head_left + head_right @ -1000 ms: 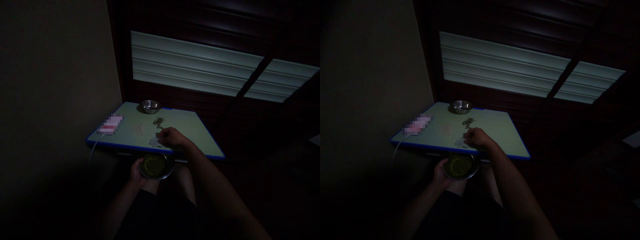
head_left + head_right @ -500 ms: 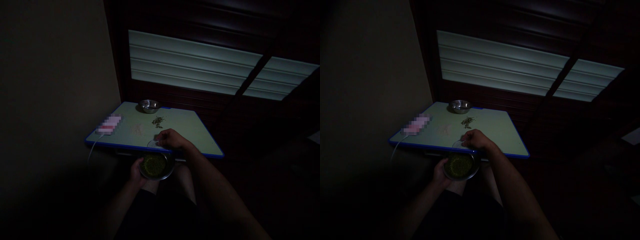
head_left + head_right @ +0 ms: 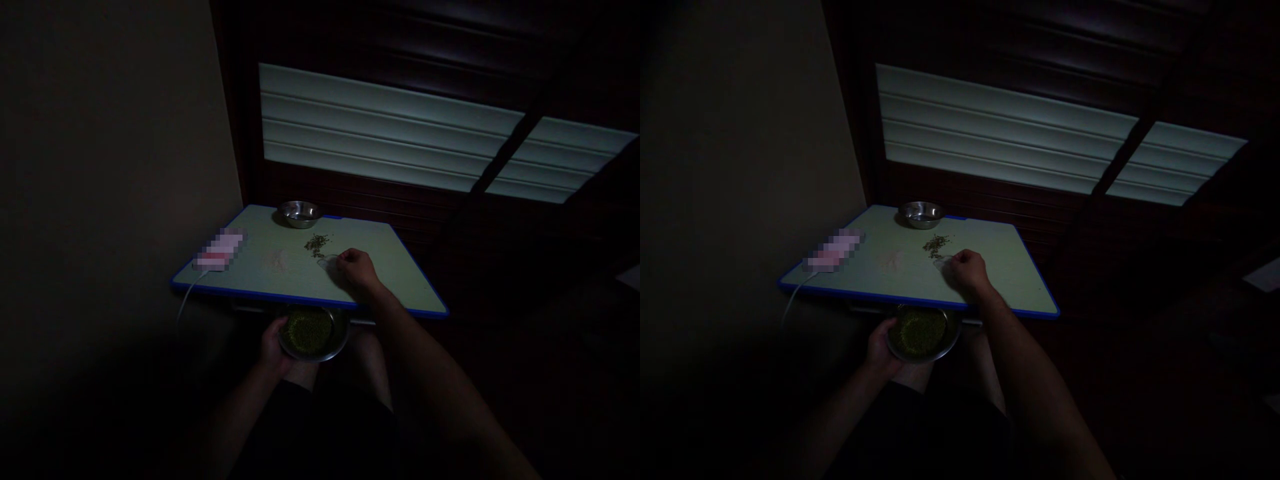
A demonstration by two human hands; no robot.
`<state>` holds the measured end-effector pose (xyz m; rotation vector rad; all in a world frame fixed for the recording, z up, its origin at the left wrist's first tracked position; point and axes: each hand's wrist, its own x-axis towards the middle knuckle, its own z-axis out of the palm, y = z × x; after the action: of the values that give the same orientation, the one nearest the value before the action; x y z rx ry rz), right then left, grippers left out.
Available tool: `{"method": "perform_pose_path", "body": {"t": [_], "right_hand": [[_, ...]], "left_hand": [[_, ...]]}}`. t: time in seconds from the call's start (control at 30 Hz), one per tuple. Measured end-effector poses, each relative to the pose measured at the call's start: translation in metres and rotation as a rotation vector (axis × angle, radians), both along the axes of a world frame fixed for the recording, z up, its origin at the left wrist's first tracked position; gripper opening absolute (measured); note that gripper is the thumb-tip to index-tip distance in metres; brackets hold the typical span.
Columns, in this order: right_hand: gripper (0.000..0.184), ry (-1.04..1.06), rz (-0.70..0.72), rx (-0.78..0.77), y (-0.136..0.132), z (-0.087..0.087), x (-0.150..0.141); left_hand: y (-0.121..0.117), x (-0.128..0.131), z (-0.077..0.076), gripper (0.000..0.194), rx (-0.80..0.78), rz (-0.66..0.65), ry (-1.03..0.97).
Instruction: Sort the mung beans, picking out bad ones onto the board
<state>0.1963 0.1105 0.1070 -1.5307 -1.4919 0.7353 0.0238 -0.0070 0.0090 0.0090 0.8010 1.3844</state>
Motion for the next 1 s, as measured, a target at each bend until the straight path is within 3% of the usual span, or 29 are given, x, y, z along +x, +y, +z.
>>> {"method": "perform_pose_path", "body": {"t": [0.27,0.6,0.8,1.0], "right_hand": [[0.013,-0.323,-0.070,-0.037,0.015,0.000,-0.008],[0.017,-0.464,0.052,-0.090,0.018,0.011,-0.068],[0.017,-0.392,0.066,-0.104,0.021,0.008,-0.083],[0.011,-0.161,0.041,-0.100,0.032,0.005,-0.067]], "left_hand": [[0.001,0.000,-0.001,0.017,-0.016,0.001,-0.006],[0.000,-0.002,0.000,0.022,-0.040,-0.015,-0.065],[-0.001,-0.002,0.000,0.018,-0.020,-0.018,-0.042],[0.000,-0.002,0.002,0.017,-0.056,-0.012,-0.030]]}}
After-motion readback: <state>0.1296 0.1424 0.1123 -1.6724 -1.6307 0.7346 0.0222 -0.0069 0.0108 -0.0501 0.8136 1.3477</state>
